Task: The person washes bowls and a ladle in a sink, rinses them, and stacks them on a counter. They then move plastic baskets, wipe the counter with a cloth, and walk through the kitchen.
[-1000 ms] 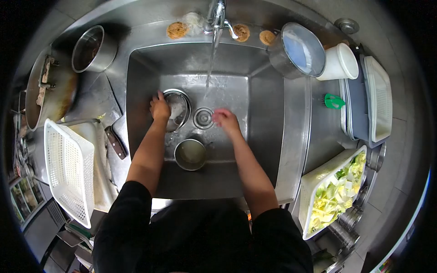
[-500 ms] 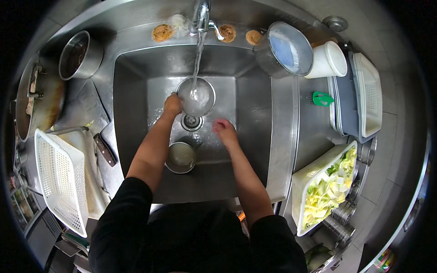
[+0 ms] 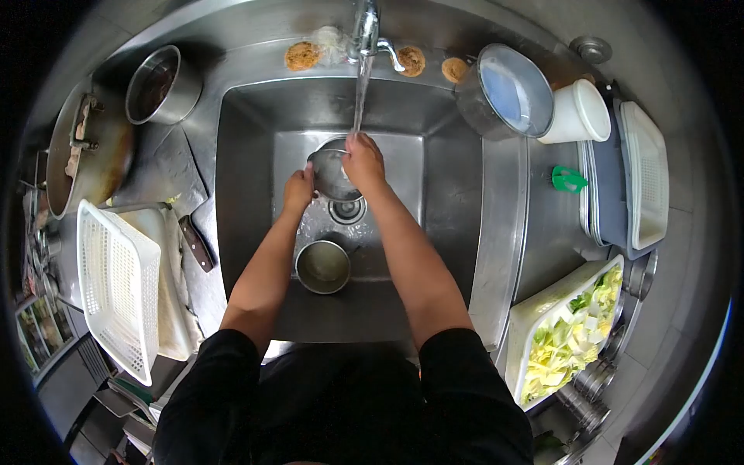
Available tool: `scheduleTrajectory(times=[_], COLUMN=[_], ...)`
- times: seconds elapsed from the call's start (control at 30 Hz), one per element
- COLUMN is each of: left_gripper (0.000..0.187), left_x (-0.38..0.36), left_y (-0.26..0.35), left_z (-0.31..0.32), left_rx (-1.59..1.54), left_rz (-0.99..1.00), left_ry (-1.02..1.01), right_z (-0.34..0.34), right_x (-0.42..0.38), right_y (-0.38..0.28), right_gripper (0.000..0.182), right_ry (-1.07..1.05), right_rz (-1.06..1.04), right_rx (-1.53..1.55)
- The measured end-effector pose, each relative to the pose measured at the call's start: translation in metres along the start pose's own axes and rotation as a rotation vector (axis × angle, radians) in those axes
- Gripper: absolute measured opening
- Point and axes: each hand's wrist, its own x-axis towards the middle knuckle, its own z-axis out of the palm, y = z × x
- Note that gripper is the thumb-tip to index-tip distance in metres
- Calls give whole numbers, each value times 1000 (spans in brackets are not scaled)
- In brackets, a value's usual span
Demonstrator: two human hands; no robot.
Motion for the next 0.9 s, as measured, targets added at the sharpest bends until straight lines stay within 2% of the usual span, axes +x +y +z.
scheduleTrajectory(times=[0.07,0.1,0.13,0.17,0.2,0.27,0.3,0.33,0.4,0.47,0.5,0.53,0.57,0.6,0.63,0.67,0.73,0.8,0.87,0.9], left_gripper=[65,65,58,51,51,33,20,20,17,16,19,23,23,25,28,31,33,32,35,39], left_x=[-28,-41,-53,-57,-54,-52,-60,-70,-85,-110,-122,-132,-138,-143,-147,-154,-159,-161,-139,-127], left_y=[43,68,93,106,109,125,131,133,133,129,125,124,124,121,116,111,106,103,82,71], left_z=[-18,-26,-33,-35,-32,-31,-32,-32,-31,-37,-42,-49,-57,-66,-76,-88,-106,-120,-122,-118], left_rx=[-677,-683,-1039,-1397,-1406,-1548,-1578,-1580,-1478,-1420,-1330,-1243,-1239,-1253,-1266,-1278,-1261,-1245,-1202,-1156], left_rz=[-117,-111,-119,-125,-116,-58,-50,-39,111,162,173,185,200,244,286,328,355,304,312,312], left_ry=[-239,-236,-296,-361,-370,-336,-345,-353,-402,-402,-370,-336,-331,-414,-490,-561,-670,-749,-718,-703], right_z=[-16,-27,-30,-34,-40,-48,-53,-56,-61,-69,-80,-78,-70,-75,-85,-89,-89,-101,-111,-116], right_x=[14,16,15,13,9,-1,-5,-6,0,10,17,26,39,46,49,54,61,64,67,66], right_y=[-25,-32,-35,-37,-38,-42,-43,-43,-51,-66,-75,-68,-51,-56,-56,-59,-48,-63,-83,-91], right_gripper=[19,32,32,25,19,16,16,17,22,26,31,31,31,31,33,33,36,38,40,40], right_ry=[-92,-149,-145,-46,52,56,72,88,156,118,-75,-65,-162,-270,-373,-383,-538,-577,-586,-500], right_rz=[50,59,50,-59,-169,-252,-272,-293,-312,-50,271,262,367,467,584,751,702,705,714,682], right_rx=[10,-37,-43,41,123,138,172,209,175,196,308,315,574,831,943,885,1021,924,823,787])
